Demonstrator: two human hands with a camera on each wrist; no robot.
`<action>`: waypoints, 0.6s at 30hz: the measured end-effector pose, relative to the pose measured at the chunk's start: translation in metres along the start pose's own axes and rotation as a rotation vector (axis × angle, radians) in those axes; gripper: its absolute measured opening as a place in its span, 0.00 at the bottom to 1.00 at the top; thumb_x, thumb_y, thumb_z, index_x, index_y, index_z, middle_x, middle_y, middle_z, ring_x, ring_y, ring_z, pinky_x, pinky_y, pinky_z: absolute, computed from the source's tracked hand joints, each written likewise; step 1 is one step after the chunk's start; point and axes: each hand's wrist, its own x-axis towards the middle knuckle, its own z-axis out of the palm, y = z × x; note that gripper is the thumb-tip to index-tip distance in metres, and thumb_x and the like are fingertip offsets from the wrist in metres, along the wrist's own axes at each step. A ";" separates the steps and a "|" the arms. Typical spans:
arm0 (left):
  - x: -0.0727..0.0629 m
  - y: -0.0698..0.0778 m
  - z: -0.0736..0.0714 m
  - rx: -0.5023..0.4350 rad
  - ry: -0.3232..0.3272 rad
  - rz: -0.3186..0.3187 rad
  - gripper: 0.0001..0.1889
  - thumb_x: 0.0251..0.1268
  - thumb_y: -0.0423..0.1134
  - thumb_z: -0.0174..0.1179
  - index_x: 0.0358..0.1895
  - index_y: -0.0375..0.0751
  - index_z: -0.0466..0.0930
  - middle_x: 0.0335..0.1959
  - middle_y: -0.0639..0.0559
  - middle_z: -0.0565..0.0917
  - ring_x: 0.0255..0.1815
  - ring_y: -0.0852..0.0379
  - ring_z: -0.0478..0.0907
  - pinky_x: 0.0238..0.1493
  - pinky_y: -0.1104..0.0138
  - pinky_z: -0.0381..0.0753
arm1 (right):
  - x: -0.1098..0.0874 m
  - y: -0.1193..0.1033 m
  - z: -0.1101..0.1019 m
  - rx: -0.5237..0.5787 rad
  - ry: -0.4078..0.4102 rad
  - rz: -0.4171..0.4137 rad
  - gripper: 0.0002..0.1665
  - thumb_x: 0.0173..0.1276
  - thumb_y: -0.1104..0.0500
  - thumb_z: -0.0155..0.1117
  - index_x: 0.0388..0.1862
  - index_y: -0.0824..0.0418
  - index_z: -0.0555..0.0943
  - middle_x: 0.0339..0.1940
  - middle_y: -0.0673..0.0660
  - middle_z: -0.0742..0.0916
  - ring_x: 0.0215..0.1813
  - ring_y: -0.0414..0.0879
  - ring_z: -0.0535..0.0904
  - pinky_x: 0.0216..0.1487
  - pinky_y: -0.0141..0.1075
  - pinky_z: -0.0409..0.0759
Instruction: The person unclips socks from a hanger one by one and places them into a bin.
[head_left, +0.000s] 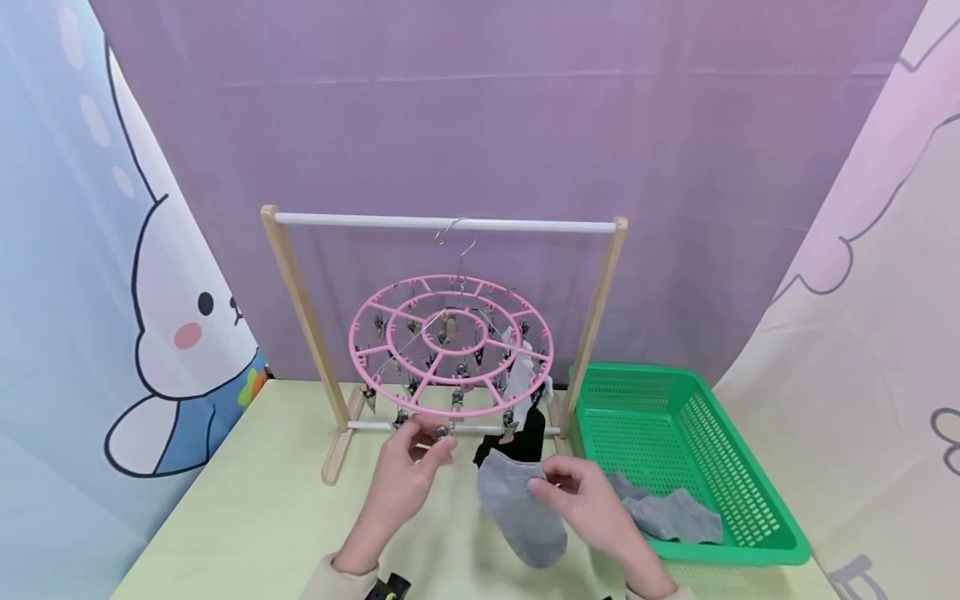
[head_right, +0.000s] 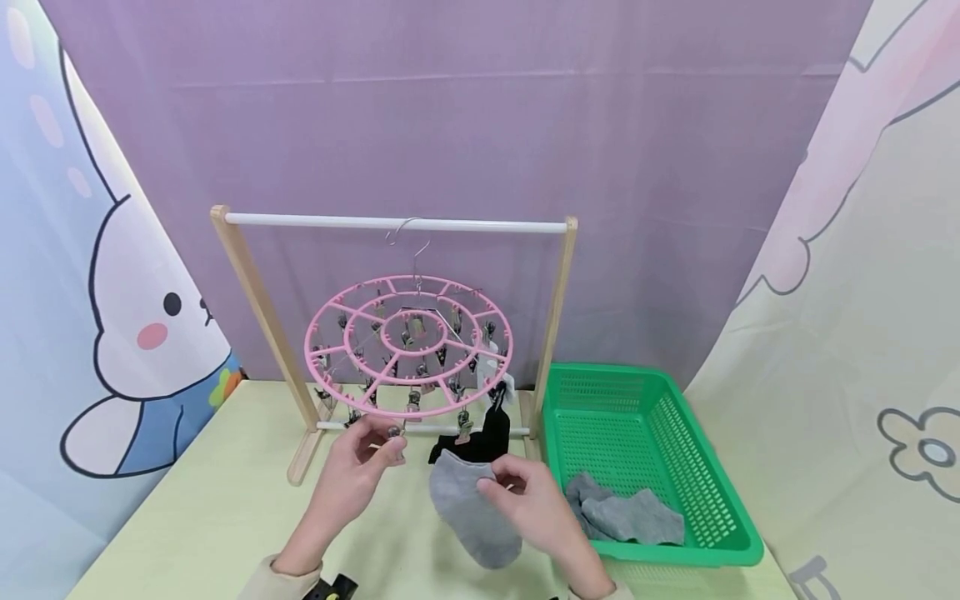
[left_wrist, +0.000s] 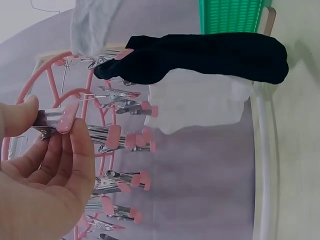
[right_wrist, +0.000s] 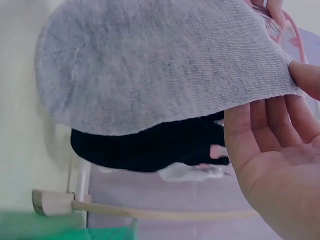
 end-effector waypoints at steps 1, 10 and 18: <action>0.000 -0.001 -0.001 -0.002 0.001 -0.006 0.10 0.67 0.37 0.68 0.46 0.39 0.81 0.37 0.50 0.82 0.34 0.57 0.82 0.36 0.67 0.83 | -0.001 -0.001 -0.002 0.001 0.009 -0.004 0.07 0.73 0.61 0.66 0.39 0.65 0.83 0.31 0.52 0.82 0.30 0.38 0.75 0.31 0.33 0.78; -0.001 -0.007 -0.007 -0.042 0.029 0.005 0.11 0.67 0.37 0.68 0.47 0.38 0.81 0.37 0.48 0.82 0.36 0.55 0.82 0.38 0.67 0.83 | -0.003 -0.010 -0.022 -0.022 0.108 -0.030 0.05 0.73 0.62 0.66 0.38 0.64 0.83 0.30 0.54 0.83 0.28 0.39 0.76 0.29 0.35 0.78; 0.000 -0.011 -0.012 -0.036 0.051 0.002 0.11 0.68 0.36 0.68 0.49 0.37 0.80 0.38 0.48 0.82 0.38 0.56 0.81 0.40 0.67 0.84 | -0.007 -0.019 -0.042 -0.051 0.243 -0.029 0.05 0.73 0.62 0.66 0.37 0.64 0.84 0.30 0.54 0.83 0.28 0.44 0.76 0.29 0.36 0.78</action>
